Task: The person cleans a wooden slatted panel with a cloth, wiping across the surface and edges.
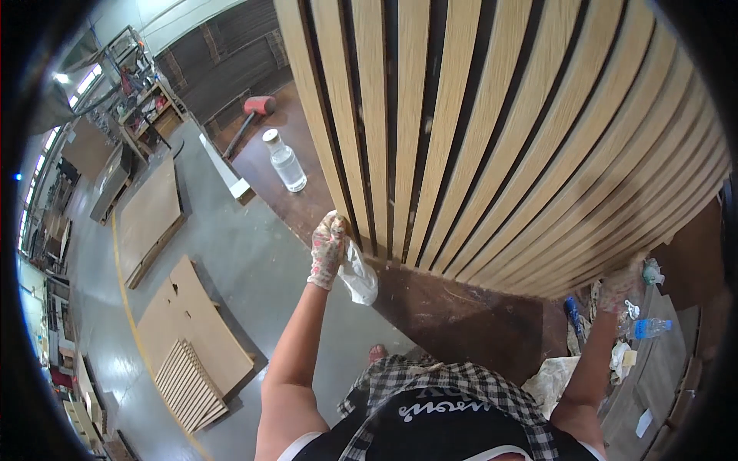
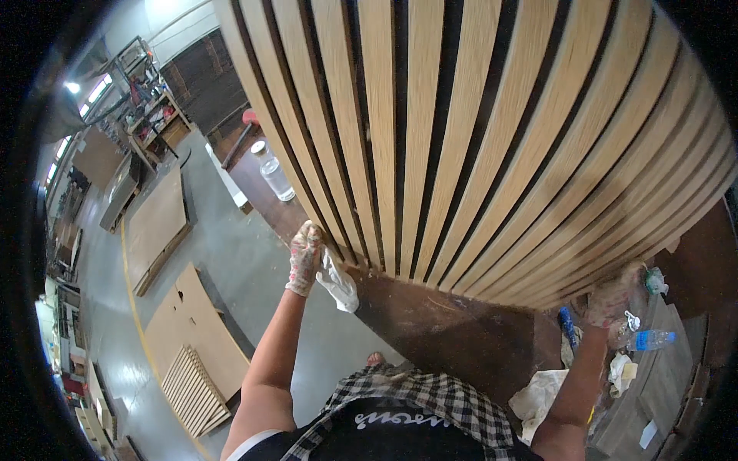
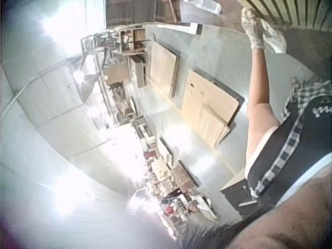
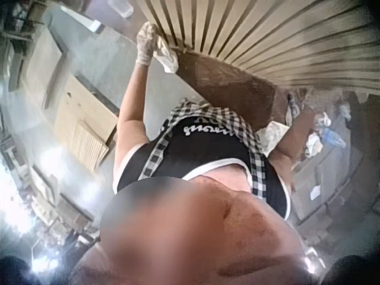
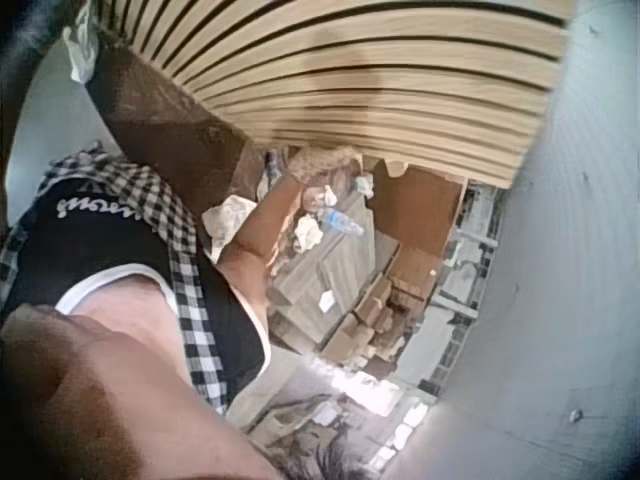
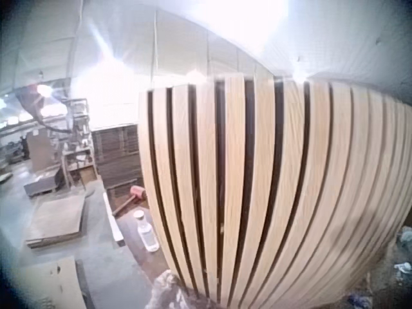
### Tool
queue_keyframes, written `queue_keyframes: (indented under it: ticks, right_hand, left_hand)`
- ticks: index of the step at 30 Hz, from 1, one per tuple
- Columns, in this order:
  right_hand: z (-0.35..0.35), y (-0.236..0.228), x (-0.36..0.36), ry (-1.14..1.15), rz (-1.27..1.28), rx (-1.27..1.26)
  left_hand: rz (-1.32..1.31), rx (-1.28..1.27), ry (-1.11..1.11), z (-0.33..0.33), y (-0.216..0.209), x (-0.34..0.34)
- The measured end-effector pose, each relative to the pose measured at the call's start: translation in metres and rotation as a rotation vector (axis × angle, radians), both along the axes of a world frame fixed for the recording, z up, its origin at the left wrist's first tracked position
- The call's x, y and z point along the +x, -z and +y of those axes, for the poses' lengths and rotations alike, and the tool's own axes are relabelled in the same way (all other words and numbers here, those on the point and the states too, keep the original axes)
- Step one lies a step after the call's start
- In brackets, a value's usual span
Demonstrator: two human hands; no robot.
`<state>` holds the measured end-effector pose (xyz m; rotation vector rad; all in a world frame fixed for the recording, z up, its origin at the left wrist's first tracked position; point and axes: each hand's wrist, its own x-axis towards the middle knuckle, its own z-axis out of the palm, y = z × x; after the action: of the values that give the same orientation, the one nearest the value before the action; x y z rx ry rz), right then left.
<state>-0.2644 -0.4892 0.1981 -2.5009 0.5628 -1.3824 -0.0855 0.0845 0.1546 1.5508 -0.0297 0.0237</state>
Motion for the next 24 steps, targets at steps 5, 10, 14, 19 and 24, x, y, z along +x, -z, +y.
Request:
queue_keyframes:
  ticks: [5,10,14,19,24]
  right_hand:
    - [0.036,-0.002,0.006,-0.3,-0.239,0.438]
    - [0.099,-0.061,0.036,-0.434,-0.647,0.982]
    - [0.086,-0.064,0.032,-0.479,-0.714,1.077]
    - [0.038,-0.009,0.029,-0.346,-0.43,0.693]
    - [0.084,-0.037,0.048,-0.499,-0.622,1.011]
  left_hand:
    - [-0.12,0.073,0.071,-0.004,-0.01,0.014]
    - [-0.091,-0.035,0.052,-0.011,-0.029,0.025]
    - [-0.209,-0.101,0.02,-0.008,-0.053,0.04]
    - [-0.219,0.259,0.048,-0.008,-0.028,0.052]
    - [-0.132,-0.009,0.066,-0.018,-0.042,0.06]
